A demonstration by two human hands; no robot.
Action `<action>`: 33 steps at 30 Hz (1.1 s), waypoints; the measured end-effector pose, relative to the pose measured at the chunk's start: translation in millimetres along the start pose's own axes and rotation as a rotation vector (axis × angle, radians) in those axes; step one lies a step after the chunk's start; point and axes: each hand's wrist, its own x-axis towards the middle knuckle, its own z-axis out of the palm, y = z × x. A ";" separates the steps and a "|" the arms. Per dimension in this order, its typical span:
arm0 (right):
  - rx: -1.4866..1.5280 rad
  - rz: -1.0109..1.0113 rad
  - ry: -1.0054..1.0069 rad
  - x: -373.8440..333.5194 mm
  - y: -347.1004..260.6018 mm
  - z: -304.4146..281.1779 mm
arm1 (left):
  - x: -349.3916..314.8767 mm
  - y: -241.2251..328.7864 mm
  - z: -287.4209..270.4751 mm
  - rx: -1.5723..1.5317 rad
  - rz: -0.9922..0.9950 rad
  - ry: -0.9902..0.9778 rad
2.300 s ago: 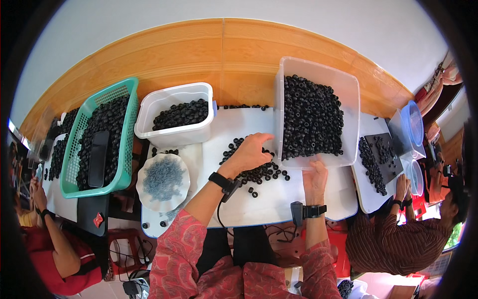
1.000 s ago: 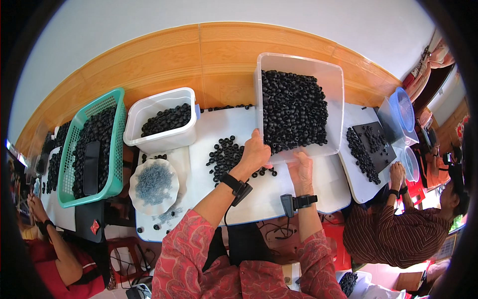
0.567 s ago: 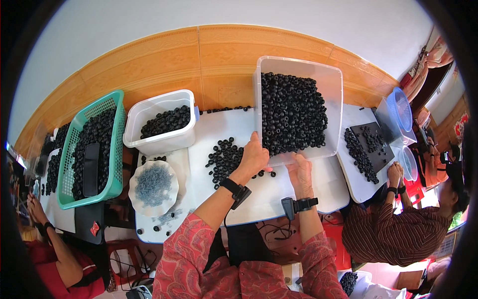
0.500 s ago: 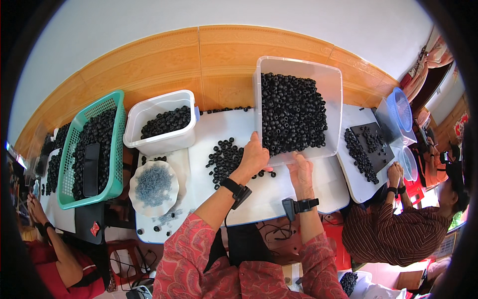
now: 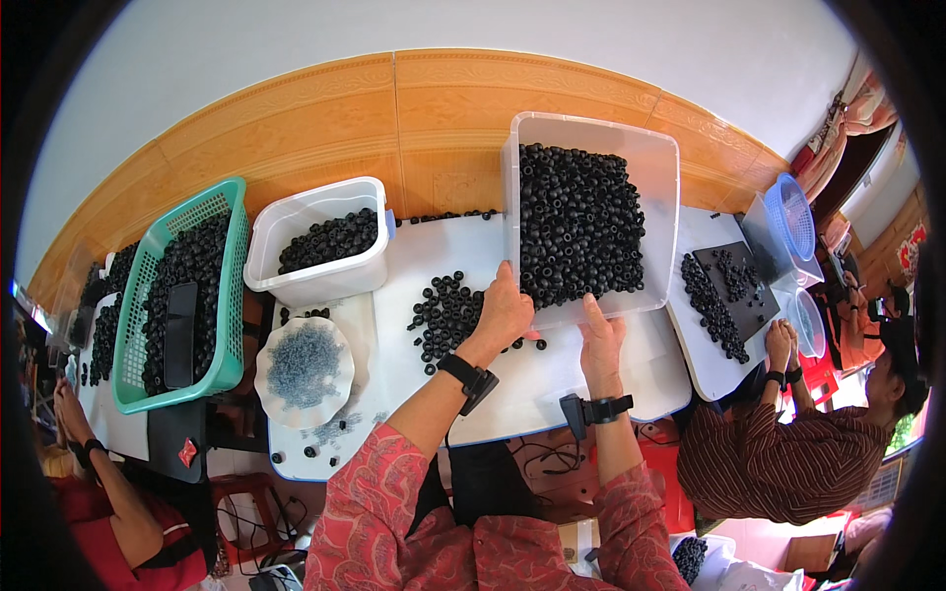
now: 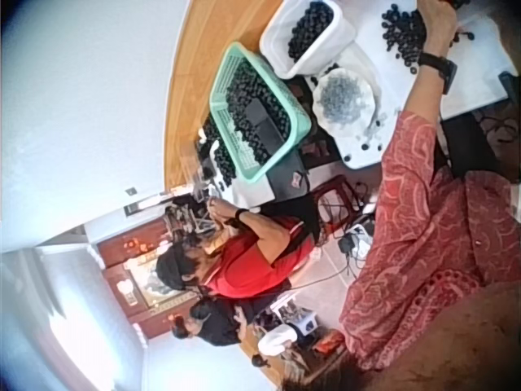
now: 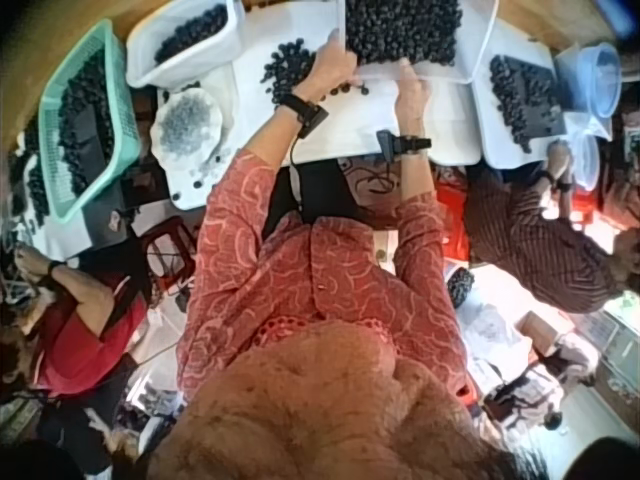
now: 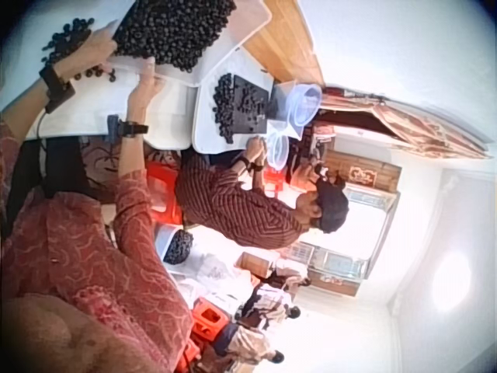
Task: Manually sort and inspect small black rubber or plastic components on a table.
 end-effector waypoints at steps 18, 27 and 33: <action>-1.039 -0.254 0.312 2.4 -3.1 -1.5 | -13.9 13.4 -1.9 -0.100 0.010 0.025; -1.098 -0.139 0.290 5.0 0.3 -11.2 | -13.8 1.8 6.7 -0.042 0.000 0.042; -1.153 -0.122 0.266 5.7 1.4 -12.2 | -7.5 -6.6 7.9 -0.055 -0.009 0.047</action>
